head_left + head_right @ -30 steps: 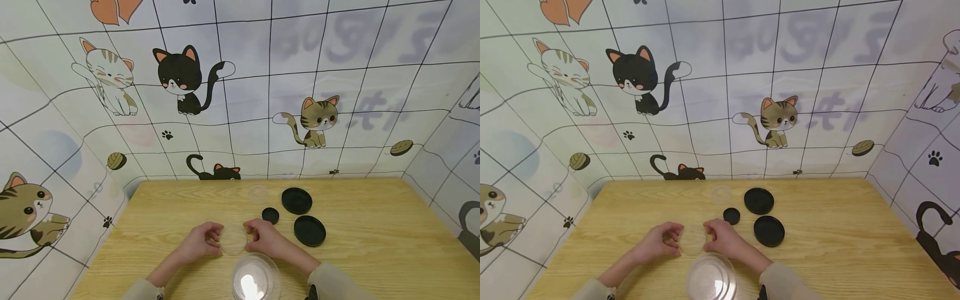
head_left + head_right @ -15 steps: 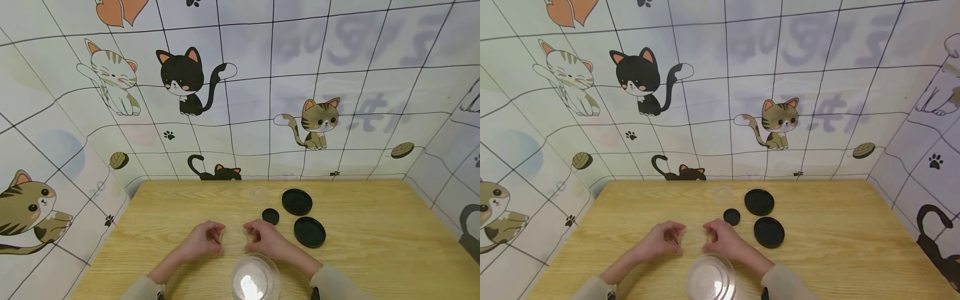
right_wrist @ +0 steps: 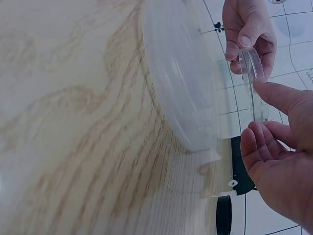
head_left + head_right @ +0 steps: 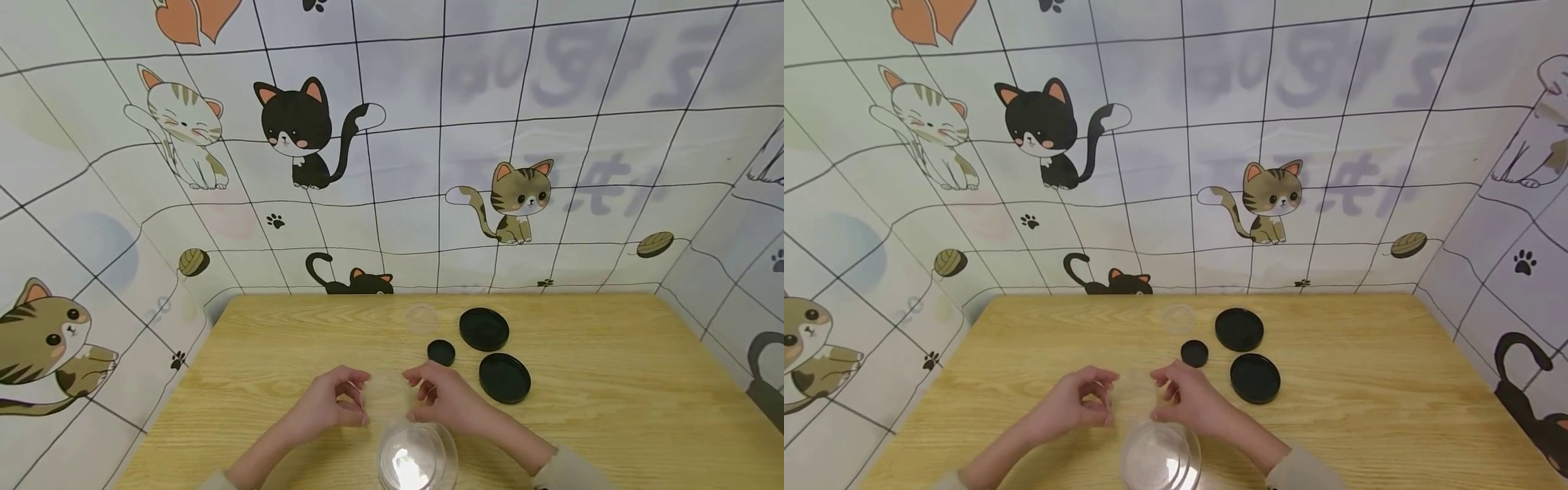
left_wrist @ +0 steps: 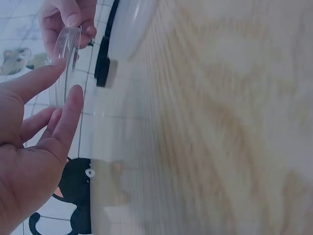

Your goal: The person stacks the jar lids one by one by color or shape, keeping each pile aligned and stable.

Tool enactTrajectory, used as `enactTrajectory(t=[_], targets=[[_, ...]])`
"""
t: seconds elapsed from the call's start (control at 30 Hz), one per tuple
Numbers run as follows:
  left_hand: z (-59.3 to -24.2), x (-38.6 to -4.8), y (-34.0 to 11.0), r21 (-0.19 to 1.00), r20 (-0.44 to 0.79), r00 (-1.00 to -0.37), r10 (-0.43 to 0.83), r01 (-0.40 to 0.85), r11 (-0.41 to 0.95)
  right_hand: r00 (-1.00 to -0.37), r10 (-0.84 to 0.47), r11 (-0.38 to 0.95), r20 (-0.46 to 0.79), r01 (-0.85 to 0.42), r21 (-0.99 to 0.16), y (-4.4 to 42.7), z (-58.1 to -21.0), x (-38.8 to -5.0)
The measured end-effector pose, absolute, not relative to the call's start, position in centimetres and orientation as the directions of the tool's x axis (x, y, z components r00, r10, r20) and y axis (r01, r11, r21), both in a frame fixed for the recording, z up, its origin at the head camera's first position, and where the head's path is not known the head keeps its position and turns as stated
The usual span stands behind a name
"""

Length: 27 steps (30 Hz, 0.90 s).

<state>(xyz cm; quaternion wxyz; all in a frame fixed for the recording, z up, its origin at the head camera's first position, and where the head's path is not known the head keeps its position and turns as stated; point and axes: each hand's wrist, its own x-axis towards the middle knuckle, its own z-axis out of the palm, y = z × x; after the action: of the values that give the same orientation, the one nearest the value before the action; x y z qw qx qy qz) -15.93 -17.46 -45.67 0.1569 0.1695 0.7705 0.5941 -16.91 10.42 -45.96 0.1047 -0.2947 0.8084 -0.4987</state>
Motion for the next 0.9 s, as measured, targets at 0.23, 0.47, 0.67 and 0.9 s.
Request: enactTrajectory(t=[0.23, 0.47, 0.67, 0.9], targets=[[-45.1, -13.8, -16.8, 0.975, -0.026, -0.885, 0.465, 0.081, 0.209, -0.790, -0.599, 0.321, 0.132, -0.387, -0.864, 11.4, -45.3, -15.6], [-45.7, -11.7, -16.3, 0.974, -0.003, -0.883, 0.469, 0.104, 0.202, -0.773, -0.619, 0.280, 0.136, -0.380, -0.882, 12.0, -45.8, -14.1], [-46.5, -10.5, -16.0, 0.982, -0.015, -0.870, 0.493, 0.079, 0.170, -0.769, -0.622, 0.280, 0.150, -0.397, -0.874, 12.2, -46.3, -12.9], [-47.5, -10.1, -15.7, 0.983, -0.033, -0.846, 0.532, 0.070, 0.172, -0.784, -0.614, 0.300, 0.092, -0.340, -0.891, 12.7, -46.8, -11.9]])
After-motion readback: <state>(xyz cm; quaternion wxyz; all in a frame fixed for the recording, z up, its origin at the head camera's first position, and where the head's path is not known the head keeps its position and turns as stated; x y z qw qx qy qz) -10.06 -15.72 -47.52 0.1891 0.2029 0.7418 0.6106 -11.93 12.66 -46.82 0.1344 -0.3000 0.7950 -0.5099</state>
